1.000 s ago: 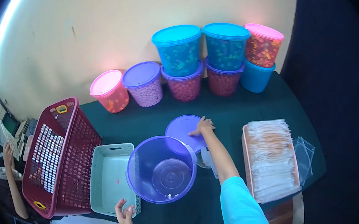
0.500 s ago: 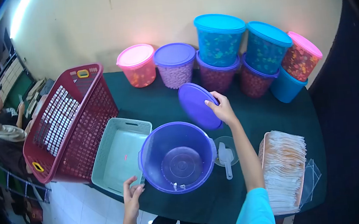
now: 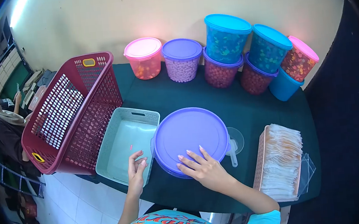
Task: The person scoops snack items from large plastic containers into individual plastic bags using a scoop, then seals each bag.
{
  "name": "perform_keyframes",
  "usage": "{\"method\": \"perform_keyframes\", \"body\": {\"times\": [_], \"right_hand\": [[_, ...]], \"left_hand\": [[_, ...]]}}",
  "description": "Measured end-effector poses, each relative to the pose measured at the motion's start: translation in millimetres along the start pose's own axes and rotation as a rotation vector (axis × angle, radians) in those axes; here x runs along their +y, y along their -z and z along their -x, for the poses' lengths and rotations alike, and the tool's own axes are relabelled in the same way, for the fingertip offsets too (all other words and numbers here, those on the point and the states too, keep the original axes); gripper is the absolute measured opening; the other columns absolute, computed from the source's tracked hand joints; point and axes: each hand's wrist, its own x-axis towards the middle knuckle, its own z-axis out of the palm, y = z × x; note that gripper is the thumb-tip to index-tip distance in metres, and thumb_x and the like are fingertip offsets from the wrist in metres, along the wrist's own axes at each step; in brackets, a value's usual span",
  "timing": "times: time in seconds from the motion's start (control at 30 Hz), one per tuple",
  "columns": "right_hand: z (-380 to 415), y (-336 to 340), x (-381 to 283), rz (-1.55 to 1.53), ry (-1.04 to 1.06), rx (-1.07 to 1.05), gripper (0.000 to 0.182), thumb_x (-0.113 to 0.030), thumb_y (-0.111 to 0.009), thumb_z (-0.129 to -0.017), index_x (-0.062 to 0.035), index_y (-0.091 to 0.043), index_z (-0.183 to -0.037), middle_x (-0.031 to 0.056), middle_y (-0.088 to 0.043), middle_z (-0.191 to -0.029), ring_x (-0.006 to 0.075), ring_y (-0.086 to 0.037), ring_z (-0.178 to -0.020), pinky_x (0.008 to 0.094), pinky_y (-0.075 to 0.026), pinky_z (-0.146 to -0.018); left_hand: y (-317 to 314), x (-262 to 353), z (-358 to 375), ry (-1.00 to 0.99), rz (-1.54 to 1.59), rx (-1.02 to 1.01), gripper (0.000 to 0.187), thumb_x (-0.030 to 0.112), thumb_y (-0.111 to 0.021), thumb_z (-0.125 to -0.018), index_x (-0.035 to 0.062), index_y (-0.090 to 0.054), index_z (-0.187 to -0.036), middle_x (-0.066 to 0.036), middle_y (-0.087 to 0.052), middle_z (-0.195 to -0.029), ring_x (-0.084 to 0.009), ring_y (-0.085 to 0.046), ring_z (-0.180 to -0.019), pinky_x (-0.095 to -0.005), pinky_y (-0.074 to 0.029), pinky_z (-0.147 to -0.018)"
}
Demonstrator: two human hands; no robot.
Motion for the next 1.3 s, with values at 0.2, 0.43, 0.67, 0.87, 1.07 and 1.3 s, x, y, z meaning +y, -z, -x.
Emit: {"method": "perform_keyframes", "body": {"times": [0.2, 0.43, 0.67, 0.87, 1.07, 1.3], "right_hand": [[-6, -2, -13, -0.099, -0.105, -0.12, 0.049, 0.002, -0.052, -0.069, -0.0132, -0.049, -0.116, 0.0039, -0.044, -0.125, 0.0238, -0.04, -0.116, 0.0494, -0.027, -0.098], [-9, 20, -22, -0.426, -0.32, -0.17, 0.05, 0.001, -0.05, -0.064, -0.0115, -0.052, -0.112, 0.0065, -0.045, -0.124, 0.0241, -0.038, -0.118, 0.0511, -0.02, -0.1], [-52, 37, 20, -0.221, -0.689, 1.009, 0.015, -0.004, -0.053, -0.073, -0.0004, -0.06, -0.085, 0.0122, -0.061, -0.088, 0.0231, -0.057, -0.085, 0.0309, -0.042, -0.078], [-77, 11, 81, -0.097, -0.849, 1.568, 0.012, -0.008, -0.049, -0.078, -0.0001, -0.058, -0.079, 0.0083, -0.061, -0.079, 0.0173, -0.053, -0.072, 0.0286, -0.041, -0.068], [-48, -43, 104, 0.187, -1.258, 1.221, 0.015, -0.017, -0.049, -0.077, -0.007, -0.057, -0.085, 0.0076, -0.055, -0.077, 0.0251, -0.051, -0.076, 0.0356, -0.037, -0.071], [-43, -36, 106, -0.641, -1.535, 0.37, 0.058, -0.057, -0.053, -0.073, 0.0007, -0.057, -0.068, 0.0162, -0.06, -0.074, 0.0238, -0.059, -0.071, 0.0328, -0.044, -0.066]], "left_hand": [[14, 7, -15, -0.022, 0.046, -0.137, 0.038, 0.011, -0.051, -0.081, 0.0038, -0.039, -0.116, -0.007, -0.038, -0.115, -0.0156, -0.042, -0.099, -0.0258, -0.038, -0.079], [15, 41, -60, -0.179, 0.058, -0.28, 0.038, 0.014, -0.055, -0.079, 0.0041, -0.042, -0.114, -0.007, -0.04, -0.112, -0.017, -0.043, -0.1, -0.0288, -0.039, -0.081], [-68, 88, -145, -0.544, 0.161, -0.453, 0.015, 0.011, -0.052, -0.081, -0.0003, -0.056, -0.09, -0.005, -0.053, -0.092, -0.0115, -0.049, -0.088, -0.0246, -0.037, -0.081], [-143, 70, -187, -0.682, 0.006, -0.169, 0.011, 0.011, -0.055, -0.079, 0.002, -0.06, -0.083, -0.006, -0.056, -0.084, -0.0136, -0.054, -0.075, -0.0266, -0.043, -0.069], [-142, 4, -219, -0.579, -0.266, -0.244, 0.021, 0.021, -0.058, -0.078, 0.0024, -0.063, -0.086, -0.01, -0.059, -0.084, -0.0174, -0.055, -0.079, -0.0293, -0.043, -0.071], [-143, -11, -226, 0.009, -0.679, -0.876, 0.075, 0.063, -0.046, -0.074, -0.0086, -0.057, -0.094, -0.022, -0.057, -0.097, -0.0306, -0.053, -0.093, -0.0348, -0.039, -0.084]]}}
